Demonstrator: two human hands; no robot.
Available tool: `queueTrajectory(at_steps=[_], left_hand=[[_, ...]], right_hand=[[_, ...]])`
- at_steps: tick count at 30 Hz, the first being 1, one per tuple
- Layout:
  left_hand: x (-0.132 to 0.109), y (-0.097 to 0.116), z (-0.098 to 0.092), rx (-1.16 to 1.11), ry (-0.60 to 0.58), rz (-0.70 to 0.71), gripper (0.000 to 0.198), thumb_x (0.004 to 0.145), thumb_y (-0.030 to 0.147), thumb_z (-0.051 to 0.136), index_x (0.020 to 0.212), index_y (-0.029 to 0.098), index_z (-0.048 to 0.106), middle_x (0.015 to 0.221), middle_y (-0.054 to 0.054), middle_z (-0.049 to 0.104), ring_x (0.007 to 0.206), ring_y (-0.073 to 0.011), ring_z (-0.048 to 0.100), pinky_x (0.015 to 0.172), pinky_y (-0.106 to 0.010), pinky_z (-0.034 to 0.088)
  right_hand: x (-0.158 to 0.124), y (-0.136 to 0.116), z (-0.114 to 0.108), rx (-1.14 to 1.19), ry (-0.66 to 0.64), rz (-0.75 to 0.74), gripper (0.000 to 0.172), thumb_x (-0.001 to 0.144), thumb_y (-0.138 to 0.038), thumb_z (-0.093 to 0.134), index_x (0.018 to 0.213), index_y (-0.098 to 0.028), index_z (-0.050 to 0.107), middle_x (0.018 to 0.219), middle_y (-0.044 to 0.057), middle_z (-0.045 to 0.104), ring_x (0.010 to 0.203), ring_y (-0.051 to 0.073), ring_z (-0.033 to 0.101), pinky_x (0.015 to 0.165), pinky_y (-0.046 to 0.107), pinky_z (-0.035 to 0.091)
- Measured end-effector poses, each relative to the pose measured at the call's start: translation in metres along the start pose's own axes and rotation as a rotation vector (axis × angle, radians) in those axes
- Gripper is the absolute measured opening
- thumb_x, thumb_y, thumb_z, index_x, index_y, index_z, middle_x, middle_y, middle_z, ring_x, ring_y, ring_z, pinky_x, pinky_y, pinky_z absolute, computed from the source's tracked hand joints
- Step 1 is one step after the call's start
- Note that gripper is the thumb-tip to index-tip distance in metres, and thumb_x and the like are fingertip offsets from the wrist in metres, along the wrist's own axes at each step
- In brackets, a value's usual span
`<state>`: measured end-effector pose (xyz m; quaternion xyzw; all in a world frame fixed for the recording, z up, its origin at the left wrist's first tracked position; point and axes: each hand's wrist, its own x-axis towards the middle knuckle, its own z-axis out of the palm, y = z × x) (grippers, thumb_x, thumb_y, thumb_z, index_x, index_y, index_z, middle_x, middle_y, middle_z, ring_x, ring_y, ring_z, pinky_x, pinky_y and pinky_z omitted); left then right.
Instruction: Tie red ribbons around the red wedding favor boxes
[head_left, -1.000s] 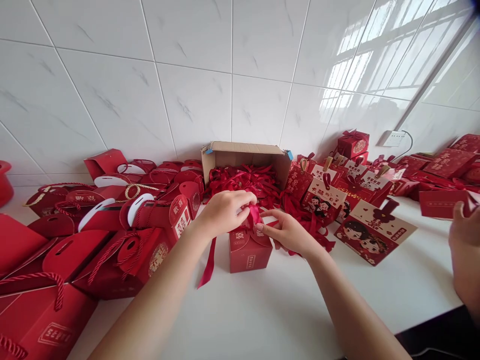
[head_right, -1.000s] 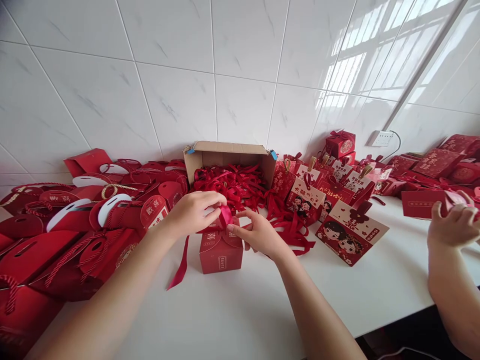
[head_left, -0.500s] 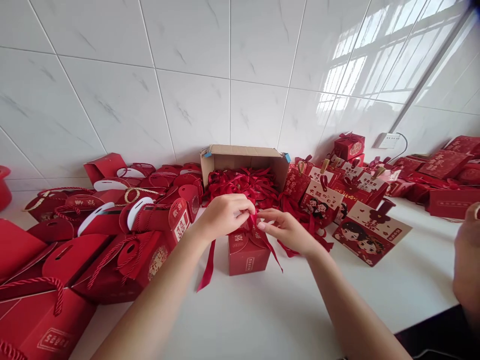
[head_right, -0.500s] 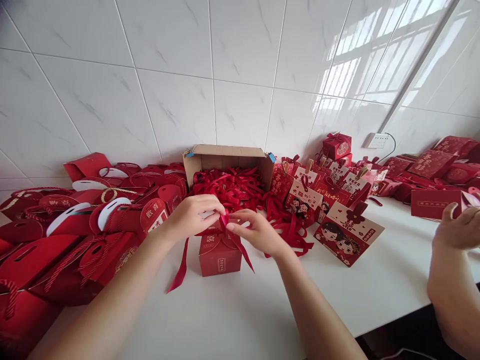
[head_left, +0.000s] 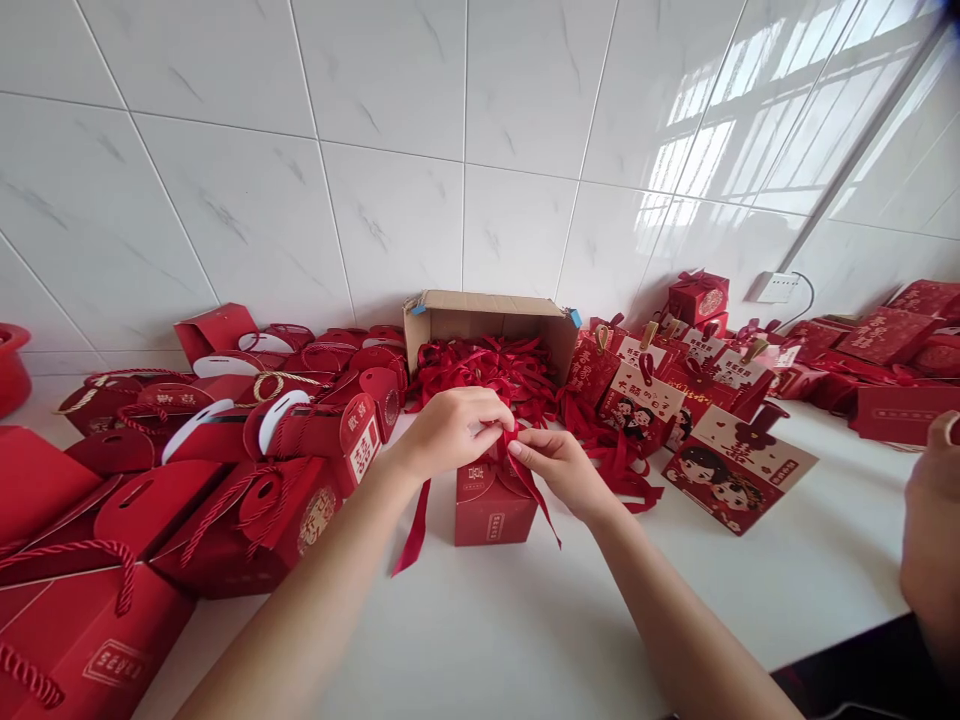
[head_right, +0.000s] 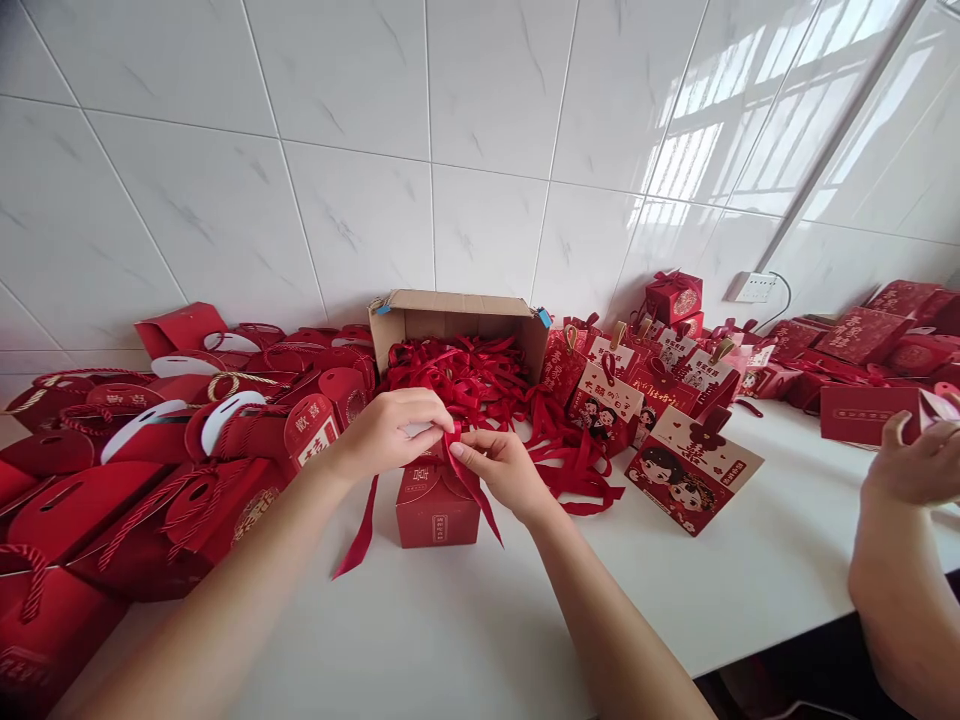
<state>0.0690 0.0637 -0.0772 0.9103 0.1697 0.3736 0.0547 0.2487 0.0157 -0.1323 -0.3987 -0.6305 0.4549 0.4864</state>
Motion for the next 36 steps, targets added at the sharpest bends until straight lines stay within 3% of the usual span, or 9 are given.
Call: queueTrajectory(at_steps=[5,11,15,19,23,26,28,31,36], left_hand=[[0.000,-0.002,0.003,-0.003,0.000,0.014,0.020,0.083,0.012,0.052,0.073,0.020,0.067,0.076,-0.002,0.069,0.074,-0.0140,0.061,0.073,-0.026,0.049],[-0.001,-0.004,0.001,-0.019,-0.034,-0.075,0.018,0.083,0.016,0.054,0.075,0.020,0.069,0.078,-0.003,0.070,0.077,-0.0150,0.061,0.074,-0.027,0.049],[-0.002,0.000,-0.013,-0.105,-0.192,-0.222,0.016,0.078,0.016,0.058,0.089,0.021,0.067,0.086,0.000,0.069,0.081,-0.0132,0.062,0.073,-0.022,0.048],[-0.005,-0.001,-0.026,-0.123,-0.351,-0.447,0.005,0.076,0.024,0.057,0.078,0.020,0.057,0.078,0.001,0.062,0.074,-0.0139,0.058,0.069,-0.023,0.047],[-0.012,-0.007,-0.027,-0.051,-0.493,-0.607,0.024,0.070,0.040,0.064,0.069,0.020,0.051,0.066,0.002,0.058,0.054,-0.0126,0.050,0.046,-0.021,0.035],[-0.016,-0.012,-0.025,-0.012,-0.556,-0.699,0.033,0.067,0.050,0.065,0.069,0.020,0.053,0.066,0.001,0.060,0.051,-0.0138,0.050,0.042,-0.021,0.031],[-0.017,-0.014,-0.024,-0.011,-0.565,-0.723,0.031,0.069,0.050,0.063,0.072,0.020,0.056,0.072,-0.001,0.063,0.057,-0.0156,0.055,0.044,-0.021,0.033],[-0.017,-0.016,-0.025,-0.038,-0.544,-0.717,0.017,0.073,0.037,0.058,0.077,0.020,0.059,0.076,-0.001,0.065,0.064,-0.0165,0.060,0.048,-0.021,0.036],[-0.016,-0.017,-0.028,-0.070,-0.442,-0.682,0.010,0.076,0.023,0.050,0.079,0.021,0.060,0.070,0.000,0.064,0.060,-0.0159,0.058,0.049,-0.022,0.040]], right_hand=[[0.002,0.002,0.007,-0.039,0.124,-0.006,0.032,0.073,-0.047,0.070,0.077,-0.015,0.069,0.072,0.001,0.062,0.066,0.013,0.049,0.063,0.025,0.040],[0.001,0.004,0.012,-0.078,0.219,-0.015,0.025,0.076,-0.041,0.067,0.078,-0.016,0.068,0.070,0.001,0.060,0.062,0.012,0.046,0.062,0.026,0.039],[0.000,0.009,0.013,-0.043,0.189,-0.040,0.025,0.079,-0.042,0.063,0.080,-0.017,0.067,0.079,0.004,0.066,0.073,0.016,0.057,0.072,0.028,0.045],[-0.001,0.011,0.010,-0.018,0.140,-0.056,0.025,0.082,-0.042,0.062,0.088,-0.019,0.067,0.086,0.005,0.069,0.084,0.019,0.063,0.082,0.031,0.048],[-0.005,0.011,0.005,-0.008,0.073,-0.066,0.023,0.084,-0.042,0.061,0.087,-0.019,0.066,0.089,0.006,0.071,0.087,0.020,0.065,0.084,0.032,0.049],[-0.006,0.010,0.003,0.000,0.014,-0.069,0.025,0.086,-0.044,0.059,0.089,-0.020,0.064,0.093,0.006,0.071,0.090,0.019,0.065,0.087,0.033,0.049],[-0.007,0.010,0.003,0.000,-0.010,-0.073,0.026,0.087,-0.046,0.057,0.091,-0.020,0.062,0.096,0.006,0.070,0.093,0.019,0.065,0.090,0.033,0.048],[-0.007,0.010,0.004,0.008,-0.018,-0.061,0.027,0.086,-0.047,0.057,0.093,-0.020,0.060,0.096,0.006,0.070,0.094,0.019,0.065,0.090,0.034,0.048],[-0.007,0.005,0.006,0.027,-0.004,-0.029,0.026,0.086,-0.045,0.058,0.090,-0.019,0.058,0.088,0.005,0.070,0.088,0.019,0.066,0.086,0.034,0.049]])
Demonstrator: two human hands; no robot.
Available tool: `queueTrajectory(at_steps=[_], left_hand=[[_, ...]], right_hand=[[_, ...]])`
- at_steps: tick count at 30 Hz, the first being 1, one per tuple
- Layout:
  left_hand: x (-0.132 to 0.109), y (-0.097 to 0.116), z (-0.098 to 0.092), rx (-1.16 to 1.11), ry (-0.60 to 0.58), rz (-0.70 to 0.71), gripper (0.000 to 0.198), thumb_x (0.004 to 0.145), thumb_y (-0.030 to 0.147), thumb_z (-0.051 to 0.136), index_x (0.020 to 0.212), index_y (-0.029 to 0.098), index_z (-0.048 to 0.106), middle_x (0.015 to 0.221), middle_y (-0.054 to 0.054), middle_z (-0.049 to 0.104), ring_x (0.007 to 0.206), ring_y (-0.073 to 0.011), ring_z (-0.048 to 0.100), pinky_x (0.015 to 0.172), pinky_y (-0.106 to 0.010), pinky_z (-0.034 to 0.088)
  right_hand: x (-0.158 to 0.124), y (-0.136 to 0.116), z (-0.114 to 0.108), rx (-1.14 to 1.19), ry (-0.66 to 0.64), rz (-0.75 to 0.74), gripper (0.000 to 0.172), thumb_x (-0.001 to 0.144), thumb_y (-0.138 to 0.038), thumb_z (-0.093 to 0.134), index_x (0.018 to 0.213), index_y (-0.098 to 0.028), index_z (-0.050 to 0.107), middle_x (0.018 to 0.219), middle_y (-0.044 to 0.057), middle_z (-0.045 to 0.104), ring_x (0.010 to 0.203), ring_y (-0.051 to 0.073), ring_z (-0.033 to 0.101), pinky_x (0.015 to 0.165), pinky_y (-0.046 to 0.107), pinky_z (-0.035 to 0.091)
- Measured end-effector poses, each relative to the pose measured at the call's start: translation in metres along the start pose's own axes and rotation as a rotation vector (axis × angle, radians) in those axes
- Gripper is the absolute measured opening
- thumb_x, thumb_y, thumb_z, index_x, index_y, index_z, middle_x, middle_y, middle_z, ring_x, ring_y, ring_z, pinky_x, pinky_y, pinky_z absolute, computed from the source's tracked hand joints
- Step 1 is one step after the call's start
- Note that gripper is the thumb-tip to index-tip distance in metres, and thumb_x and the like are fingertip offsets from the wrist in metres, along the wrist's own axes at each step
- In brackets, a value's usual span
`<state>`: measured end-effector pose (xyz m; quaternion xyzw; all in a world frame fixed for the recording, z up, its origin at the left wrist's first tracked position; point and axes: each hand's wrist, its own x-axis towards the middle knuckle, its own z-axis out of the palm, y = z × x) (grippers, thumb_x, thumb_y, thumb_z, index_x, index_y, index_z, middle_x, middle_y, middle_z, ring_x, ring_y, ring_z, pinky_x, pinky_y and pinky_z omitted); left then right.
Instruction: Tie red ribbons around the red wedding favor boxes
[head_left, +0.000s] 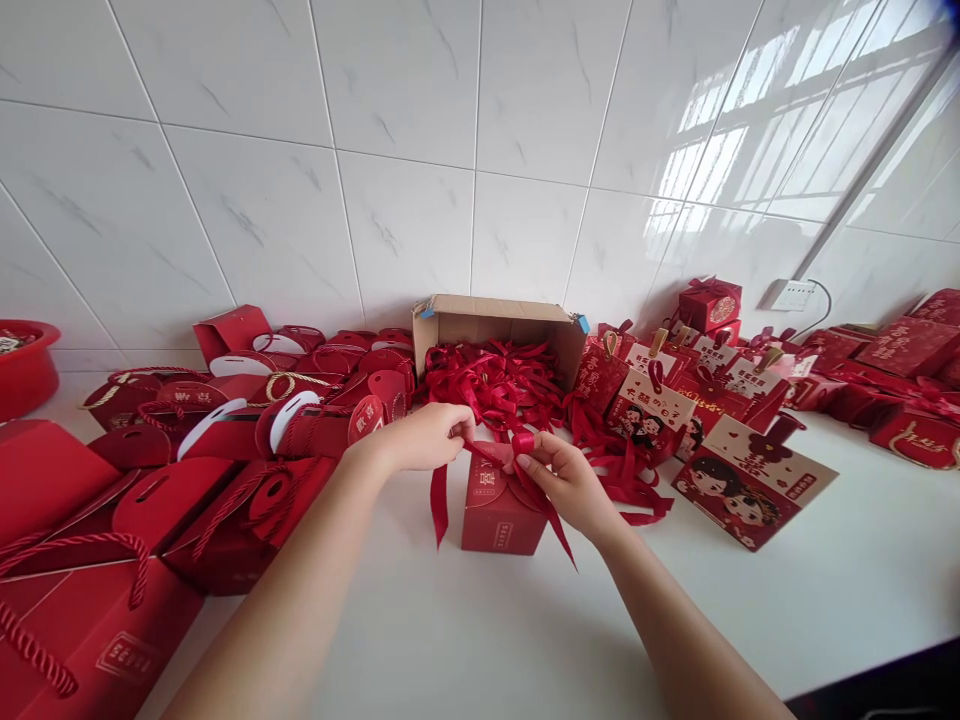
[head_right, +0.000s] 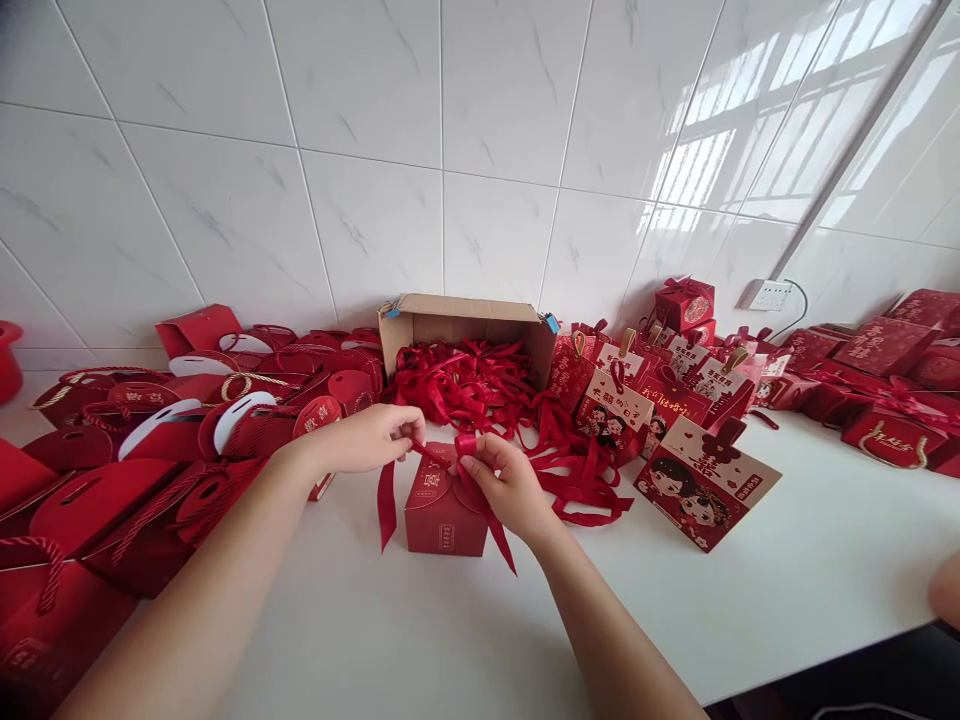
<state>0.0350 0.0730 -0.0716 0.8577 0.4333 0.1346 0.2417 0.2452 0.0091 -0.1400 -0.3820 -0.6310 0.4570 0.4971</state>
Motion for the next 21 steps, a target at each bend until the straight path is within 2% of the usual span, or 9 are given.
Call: queueTrajectory(at_steps=[3,6,8,11,14,19,21], left_hand=[[-0.001,0.006,-0.002,-0.026,0.129,0.042,0.012,0.080,0.028,0.049,0.079,0.021,0.059,0.074,-0.001,0.062,0.065,-0.0175,0.058,0.055,-0.025,0.043],[-0.002,0.018,-0.004,-0.080,0.210,0.125,0.014,0.083,0.030,0.049,0.081,0.020,0.059,0.091,-0.004,0.063,0.085,-0.0198,0.060,0.072,-0.029,0.048],[-0.004,0.027,-0.004,-0.136,0.192,0.189,0.013,0.085,0.028,0.049,0.084,0.020,0.059,0.098,-0.004,0.063,0.093,-0.0194,0.059,0.081,-0.030,0.048],[-0.006,0.040,0.001,-0.213,0.093,0.248,0.014,0.087,0.025,0.045,0.086,0.020,0.059,0.086,-0.001,0.064,0.081,-0.0162,0.061,0.073,-0.027,0.050],[-0.007,0.047,0.009,-0.242,0.046,0.277,0.014,0.088,0.022,0.044,0.086,0.021,0.058,0.080,0.001,0.063,0.072,-0.0143,0.058,0.065,-0.025,0.049],[-0.003,0.049,0.017,-0.272,0.225,0.406,0.015,0.080,0.010,0.049,0.086,0.020,0.058,0.094,-0.002,0.063,0.091,-0.0159,0.059,0.082,-0.028,0.050],[-0.003,0.049,0.018,-0.320,0.246,0.420,0.015,0.082,0.010,0.049,0.090,0.019,0.058,0.095,-0.003,0.063,0.093,-0.0159,0.060,0.084,-0.028,0.051]], right_hand=[[-0.001,-0.004,0.002,-0.008,0.035,0.036,0.026,0.084,-0.044,0.059,0.087,-0.018,0.059,0.084,0.005,0.069,0.084,0.019,0.066,0.080,0.032,0.050],[0.000,-0.007,0.005,-0.035,0.160,0.099,0.027,0.080,-0.044,0.061,0.084,-0.018,0.061,0.080,0.005,0.070,0.079,0.019,0.066,0.073,0.030,0.050],[0.002,-0.006,0.007,-0.065,0.251,0.132,0.026,0.076,-0.043,0.062,0.080,-0.017,0.063,0.076,0.006,0.070,0.073,0.020,0.066,0.067,0.029,0.049],[0.005,-0.005,0.010,-0.131,0.316,0.142,0.022,0.073,-0.038,0.062,0.077,-0.016,0.066,0.071,0.005,0.069,0.065,0.018,0.062,0.060,0.028,0.045],[0.006,-0.007,0.014,-0.206,0.282,0.116,0.018,0.072,-0.032,0.060,0.072,-0.016,0.068,0.065,0.002,0.065,0.060,0.016,0.056,0.055,0.026,0.039],[0.000,-0.015,0.017,-0.289,0.145,0.044,0.017,0.075,-0.029,0.057,0.069,-0.017,0.068,0.068,0.001,0.063,0.061,0.014,0.050,0.055,0.025,0.035],[-0.002,-0.017,0.017,-0.311,0.107,0.022,0.017,0.076,-0.030,0.058,0.072,-0.018,0.068,0.070,0.001,0.062,0.061,0.013,0.048,0.055,0.025,0.035]])
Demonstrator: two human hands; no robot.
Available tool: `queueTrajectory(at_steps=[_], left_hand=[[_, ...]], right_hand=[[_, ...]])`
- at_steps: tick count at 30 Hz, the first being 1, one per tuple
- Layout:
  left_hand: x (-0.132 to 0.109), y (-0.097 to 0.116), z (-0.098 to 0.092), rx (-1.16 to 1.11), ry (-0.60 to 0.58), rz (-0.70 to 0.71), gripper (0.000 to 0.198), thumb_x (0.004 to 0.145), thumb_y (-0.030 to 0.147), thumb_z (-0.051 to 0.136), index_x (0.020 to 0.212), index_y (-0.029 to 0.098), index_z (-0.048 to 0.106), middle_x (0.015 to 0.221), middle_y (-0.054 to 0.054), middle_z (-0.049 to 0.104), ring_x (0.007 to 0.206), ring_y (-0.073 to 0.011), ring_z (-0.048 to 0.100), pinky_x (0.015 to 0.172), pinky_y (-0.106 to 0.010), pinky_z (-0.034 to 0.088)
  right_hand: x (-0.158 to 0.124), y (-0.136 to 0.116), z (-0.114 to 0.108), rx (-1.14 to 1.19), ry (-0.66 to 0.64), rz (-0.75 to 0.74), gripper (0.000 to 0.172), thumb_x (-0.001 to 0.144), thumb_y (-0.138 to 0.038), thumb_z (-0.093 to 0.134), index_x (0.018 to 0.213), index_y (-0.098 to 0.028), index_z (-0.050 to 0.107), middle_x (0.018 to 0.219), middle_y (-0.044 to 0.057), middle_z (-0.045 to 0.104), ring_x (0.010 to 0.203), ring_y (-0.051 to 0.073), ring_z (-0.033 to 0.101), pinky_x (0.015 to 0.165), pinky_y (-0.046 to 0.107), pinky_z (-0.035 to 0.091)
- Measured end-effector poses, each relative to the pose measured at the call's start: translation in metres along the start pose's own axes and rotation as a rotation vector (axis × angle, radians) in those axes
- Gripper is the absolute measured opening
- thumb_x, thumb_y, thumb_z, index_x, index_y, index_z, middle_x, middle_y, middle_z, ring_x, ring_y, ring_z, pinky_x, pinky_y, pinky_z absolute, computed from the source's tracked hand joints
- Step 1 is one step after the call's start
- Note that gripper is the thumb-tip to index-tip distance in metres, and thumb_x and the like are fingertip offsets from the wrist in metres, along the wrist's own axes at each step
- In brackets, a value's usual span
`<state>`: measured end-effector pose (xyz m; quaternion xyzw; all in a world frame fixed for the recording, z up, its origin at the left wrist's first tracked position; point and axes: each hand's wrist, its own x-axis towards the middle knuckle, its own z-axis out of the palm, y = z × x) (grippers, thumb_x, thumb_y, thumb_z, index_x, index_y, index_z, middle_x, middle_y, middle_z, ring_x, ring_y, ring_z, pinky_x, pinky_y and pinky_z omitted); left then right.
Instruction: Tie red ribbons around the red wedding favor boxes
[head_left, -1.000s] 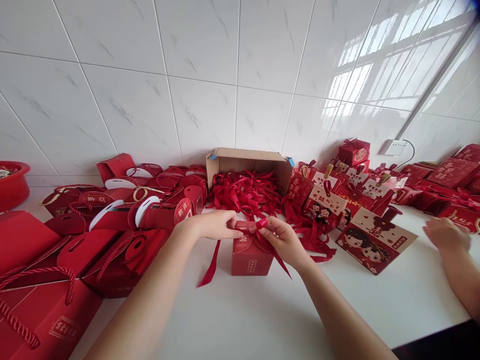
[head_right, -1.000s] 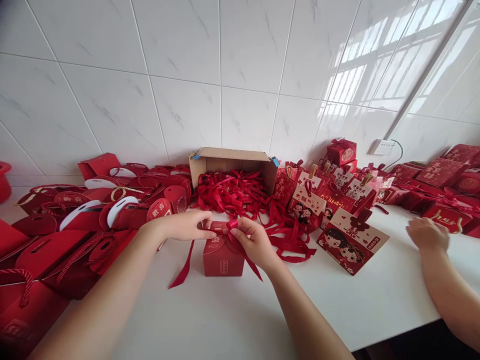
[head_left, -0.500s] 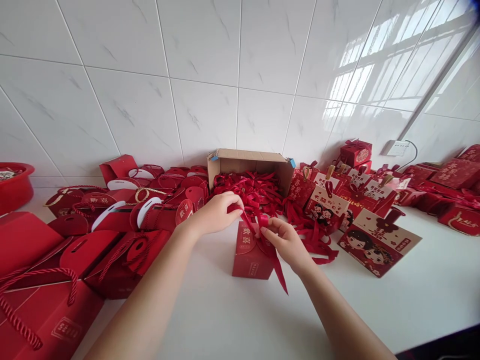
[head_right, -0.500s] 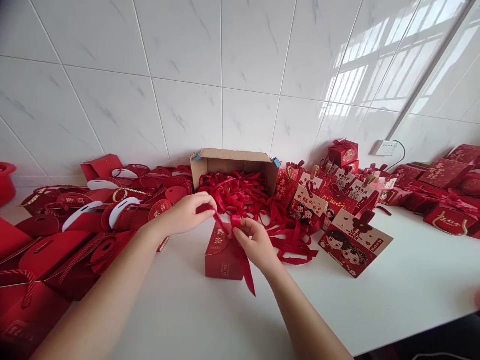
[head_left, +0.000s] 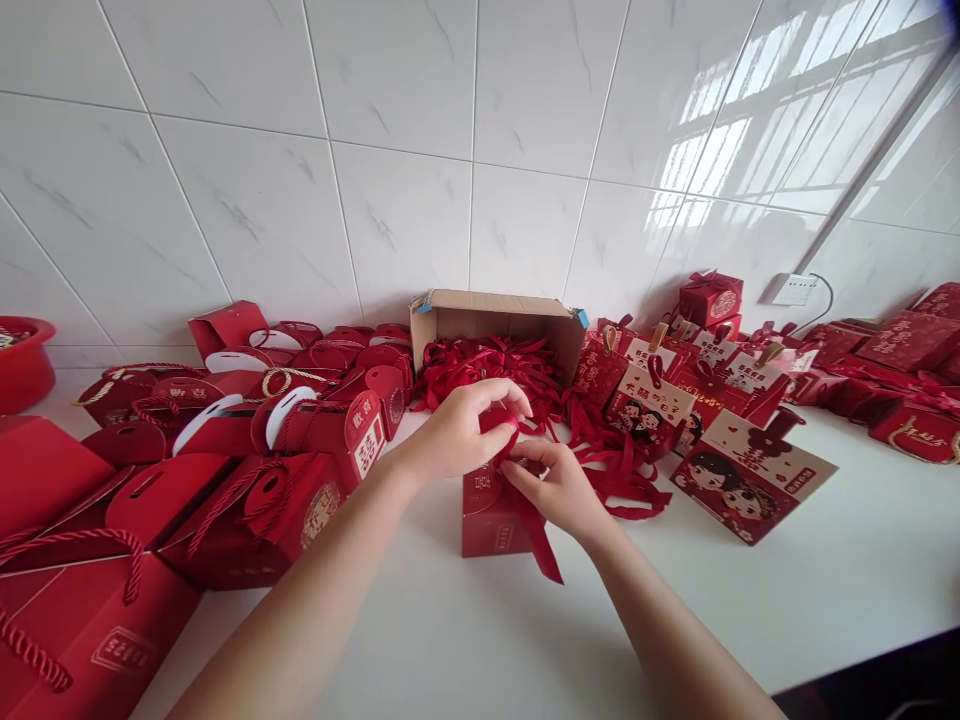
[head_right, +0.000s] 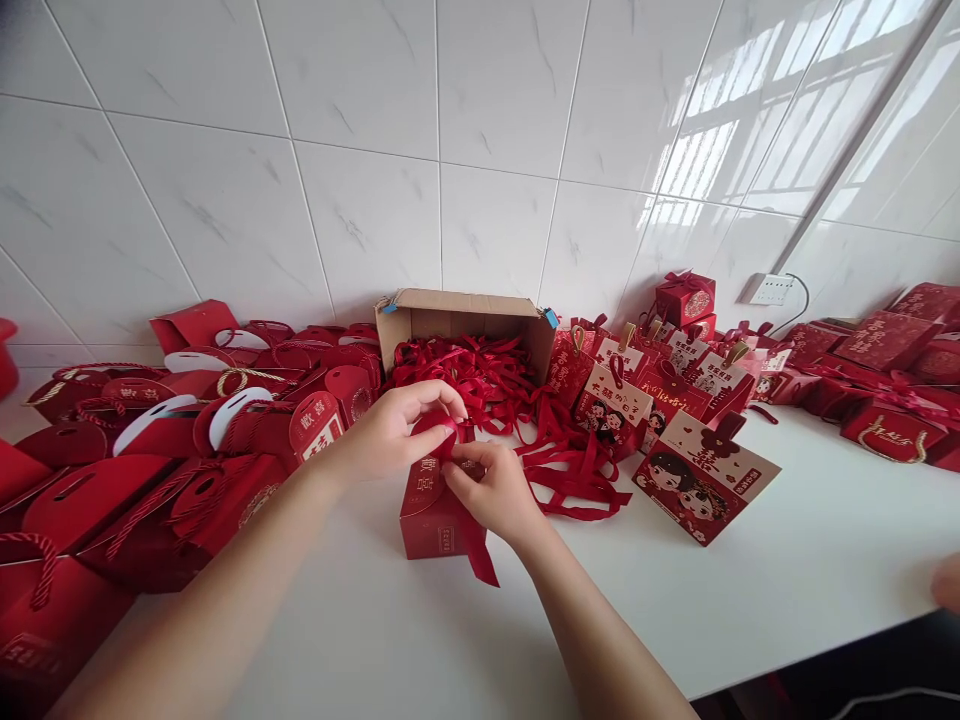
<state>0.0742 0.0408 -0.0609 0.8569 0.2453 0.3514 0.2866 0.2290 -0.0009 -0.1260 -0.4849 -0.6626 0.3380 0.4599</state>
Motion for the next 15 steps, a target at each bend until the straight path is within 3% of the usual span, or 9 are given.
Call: queueTrajectory(at_steps=[4,7,10,12,15], left_hand=[[0.001,-0.003,0.003,-0.091,-0.050,-0.023,0.027,0.086,0.013,0.049,0.112,0.021,0.053,0.094,-0.003,0.064,0.091,-0.0143,0.063,0.084,-0.028,0.052],[0.004,-0.013,0.009,0.146,0.100,-0.083,0.044,0.082,0.012,0.056,0.123,0.025,0.047,0.098,-0.002,0.065,0.091,-0.0154,0.063,0.086,-0.031,0.049],[0.008,-0.027,0.011,0.434,0.306,-0.194,0.030,0.073,0.009,0.063,0.100,0.022,0.060,0.099,-0.006,0.065,0.102,-0.0248,0.057,0.096,-0.042,0.039],[0.009,-0.034,0.007,0.465,0.338,-0.248,0.013,0.071,0.011,0.065,0.080,0.019,0.061,0.089,-0.006,0.065,0.099,-0.0274,0.057,0.094,-0.044,0.037],[0.007,-0.035,-0.006,0.422,0.312,-0.336,0.013,0.071,0.024,0.070,0.070,0.019,0.059,0.070,-0.001,0.063,0.072,-0.0208,0.059,0.073,-0.033,0.044]], right_hand=[[-0.001,-0.001,0.000,-0.036,-0.032,-0.070,0.028,0.084,-0.040,0.054,0.071,-0.017,0.064,0.065,0.000,0.054,0.058,0.012,0.041,0.055,0.025,0.032],[-0.001,0.001,0.003,-0.052,-0.017,-0.096,0.035,0.087,-0.043,0.051,0.063,-0.017,0.055,0.061,-0.001,0.046,0.059,0.012,0.036,0.057,0.026,0.030],[-0.001,0.004,0.005,-0.053,-0.007,-0.118,0.041,0.087,-0.044,0.052,0.057,-0.018,0.042,0.059,-0.002,0.038,0.060,0.011,0.032,0.059,0.027,0.028],[-0.001,0.007,0.006,-0.040,0.004,-0.117,0.044,0.088,-0.046,0.049,0.057,-0.019,0.036,0.058,-0.003,0.032,0.060,0.011,0.029,0.057,0.027,0.026],[0.001,0.012,0.007,-0.009,0.013,-0.092,0.046,0.089,-0.050,0.046,0.058,-0.019,0.032,0.058,-0.004,0.026,0.058,0.010,0.025,0.053,0.026,0.022]])
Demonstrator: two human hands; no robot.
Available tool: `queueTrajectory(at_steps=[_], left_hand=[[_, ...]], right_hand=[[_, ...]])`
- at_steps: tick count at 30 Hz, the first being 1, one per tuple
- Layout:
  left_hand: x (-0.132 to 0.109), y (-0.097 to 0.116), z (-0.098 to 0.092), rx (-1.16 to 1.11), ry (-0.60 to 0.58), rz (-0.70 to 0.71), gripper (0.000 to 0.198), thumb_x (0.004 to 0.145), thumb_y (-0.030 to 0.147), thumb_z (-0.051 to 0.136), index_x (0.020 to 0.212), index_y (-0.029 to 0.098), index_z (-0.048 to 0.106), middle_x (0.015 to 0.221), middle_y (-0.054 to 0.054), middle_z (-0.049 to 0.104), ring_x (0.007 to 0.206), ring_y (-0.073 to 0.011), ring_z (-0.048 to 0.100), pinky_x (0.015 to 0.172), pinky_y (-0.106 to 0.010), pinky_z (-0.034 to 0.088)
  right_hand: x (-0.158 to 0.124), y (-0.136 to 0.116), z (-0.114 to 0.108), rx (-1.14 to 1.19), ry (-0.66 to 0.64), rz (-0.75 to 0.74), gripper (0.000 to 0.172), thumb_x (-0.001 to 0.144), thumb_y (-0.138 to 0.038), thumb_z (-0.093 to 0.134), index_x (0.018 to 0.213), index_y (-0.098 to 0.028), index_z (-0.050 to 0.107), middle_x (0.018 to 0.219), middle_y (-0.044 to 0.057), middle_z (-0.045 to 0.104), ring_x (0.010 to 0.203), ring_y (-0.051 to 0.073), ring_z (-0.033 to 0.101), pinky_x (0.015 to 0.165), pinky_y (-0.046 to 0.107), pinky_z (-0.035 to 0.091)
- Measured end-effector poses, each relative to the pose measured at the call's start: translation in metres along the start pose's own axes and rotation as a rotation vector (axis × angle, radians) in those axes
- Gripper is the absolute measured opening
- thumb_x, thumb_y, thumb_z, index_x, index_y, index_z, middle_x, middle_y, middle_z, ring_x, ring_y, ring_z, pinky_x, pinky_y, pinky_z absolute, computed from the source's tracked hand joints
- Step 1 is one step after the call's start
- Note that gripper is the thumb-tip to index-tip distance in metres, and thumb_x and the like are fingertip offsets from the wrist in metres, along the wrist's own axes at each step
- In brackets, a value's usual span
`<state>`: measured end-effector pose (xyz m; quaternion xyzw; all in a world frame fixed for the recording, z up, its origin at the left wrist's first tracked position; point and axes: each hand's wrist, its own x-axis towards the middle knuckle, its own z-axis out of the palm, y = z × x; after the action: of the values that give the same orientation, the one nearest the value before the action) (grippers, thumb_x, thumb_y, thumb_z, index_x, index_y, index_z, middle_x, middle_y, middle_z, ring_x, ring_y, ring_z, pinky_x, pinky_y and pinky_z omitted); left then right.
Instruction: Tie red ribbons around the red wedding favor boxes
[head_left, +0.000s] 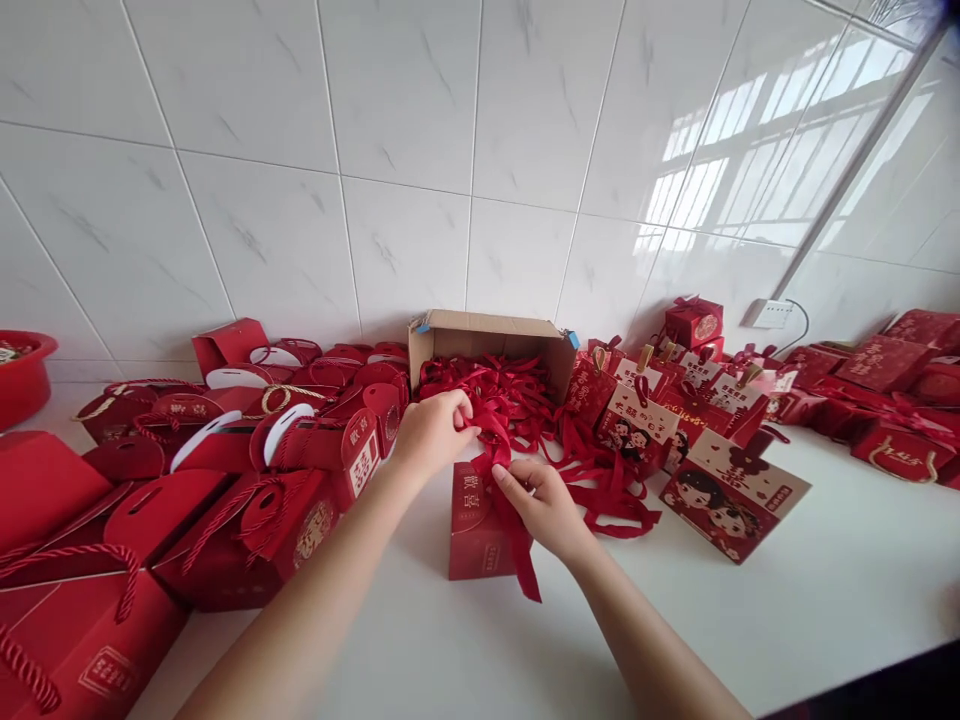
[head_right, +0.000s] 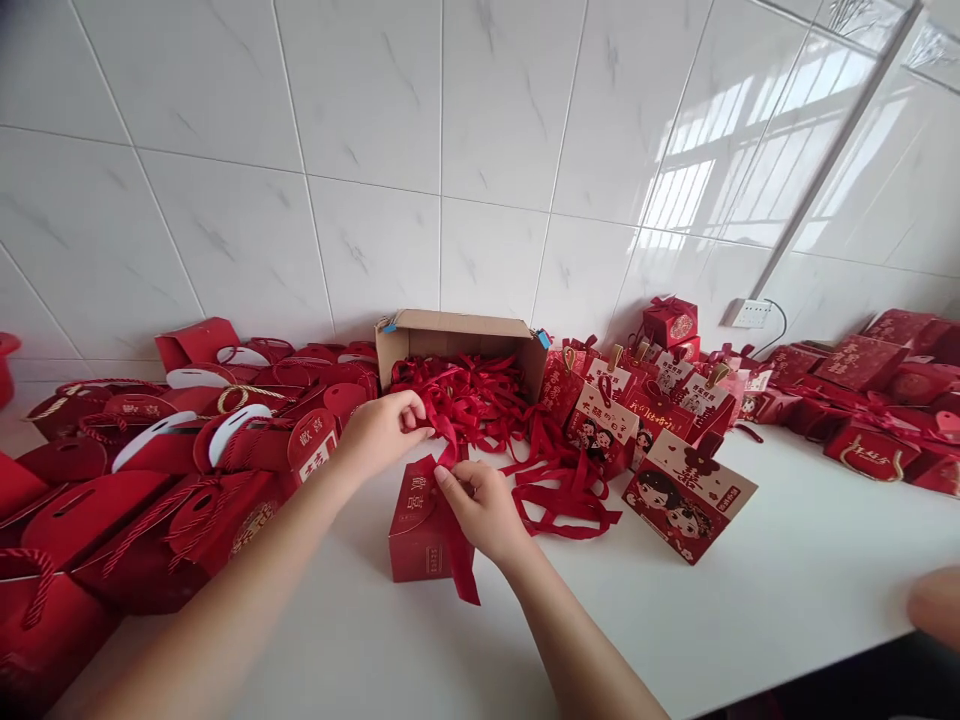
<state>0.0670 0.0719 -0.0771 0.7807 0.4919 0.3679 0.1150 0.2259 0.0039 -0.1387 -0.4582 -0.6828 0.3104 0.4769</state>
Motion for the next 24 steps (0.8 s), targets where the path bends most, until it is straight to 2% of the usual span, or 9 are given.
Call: queueTrajectory(at_steps=[3,5,8,11,16,19,24], left_hand=[[-0.005,-0.001,-0.013,-0.068,-0.106,-0.050,0.028,0.077,0.046,0.064,0.070,0.019,0.060,0.067,0.000,0.064,0.064,-0.0177,0.058,0.057,-0.026,0.041],[-0.013,0.000,-0.017,-0.112,-0.202,-0.067,0.037,0.076,0.055,0.062,0.072,0.019,0.064,0.069,-0.001,0.066,0.065,-0.0179,0.060,0.055,-0.025,0.042],[-0.027,0.001,-0.015,-0.174,-0.314,-0.093,0.041,0.067,0.059,0.070,0.079,0.019,0.069,0.078,-0.003,0.071,0.073,-0.0203,0.064,0.060,-0.025,0.046],[-0.037,0.001,-0.009,-0.234,-0.306,-0.104,0.041,0.065,0.055,0.073,0.085,0.020,0.070,0.091,-0.004,0.072,0.087,-0.0228,0.065,0.069,-0.027,0.049],[-0.041,0.000,-0.003,-0.312,-0.243,-0.060,0.029,0.070,0.045,0.073,0.083,0.019,0.070,0.090,-0.003,0.072,0.091,-0.0214,0.064,0.086,-0.031,0.048],[-0.043,0.001,-0.003,-0.337,-0.247,-0.025,0.024,0.071,0.038,0.074,0.085,0.020,0.069,0.092,-0.002,0.071,0.094,-0.0212,0.064,0.092,-0.033,0.046],[-0.054,0.002,0.003,-0.386,-0.247,-0.031,0.037,0.070,0.038,0.075,0.102,0.020,0.068,0.105,-0.005,0.070,0.101,-0.0236,0.063,0.093,-0.034,0.048]], right_hand=[[0.002,0.004,0.001,0.041,0.005,0.030,0.047,0.089,-0.053,0.044,0.058,-0.019,0.033,0.058,-0.004,0.024,0.056,0.009,0.022,0.050,0.025,0.019],[0.003,0.007,0.001,0.059,0.007,0.034,0.047,0.088,-0.053,0.044,0.058,-0.019,0.034,0.058,-0.004,0.024,0.056,0.009,0.022,0.050,0.025,0.019],[0.003,0.009,0.000,0.062,0.006,0.014,0.046,0.087,-0.052,0.046,0.057,-0.019,0.034,0.059,-0.003,0.027,0.058,0.010,0.025,0.053,0.025,0.022],[0.003,0.010,0.000,0.052,0.003,-0.009,0.045,0.087,-0.050,0.047,0.057,-0.019,0.035,0.059,-0.003,0.029,0.059,0.011,0.026,0.055,0.026,0.023],[0.002,0.009,0.000,0.045,0.006,-0.032,0.045,0.087,-0.049,0.048,0.056,-0.019,0.037,0.058,-0.003,0.029,0.058,0.011,0.026,0.055,0.026,0.023],[0.002,0.008,0.000,0.048,0.005,-0.038,0.045,0.088,-0.049,0.048,0.056,-0.019,0.039,0.056,-0.004,0.030,0.057,0.011,0.027,0.054,0.026,0.022],[0.000,0.005,-0.002,0.061,-0.007,-0.059,0.044,0.089,-0.046,0.049,0.055,-0.018,0.041,0.055,-0.004,0.032,0.057,0.010,0.029,0.056,0.026,0.024]])
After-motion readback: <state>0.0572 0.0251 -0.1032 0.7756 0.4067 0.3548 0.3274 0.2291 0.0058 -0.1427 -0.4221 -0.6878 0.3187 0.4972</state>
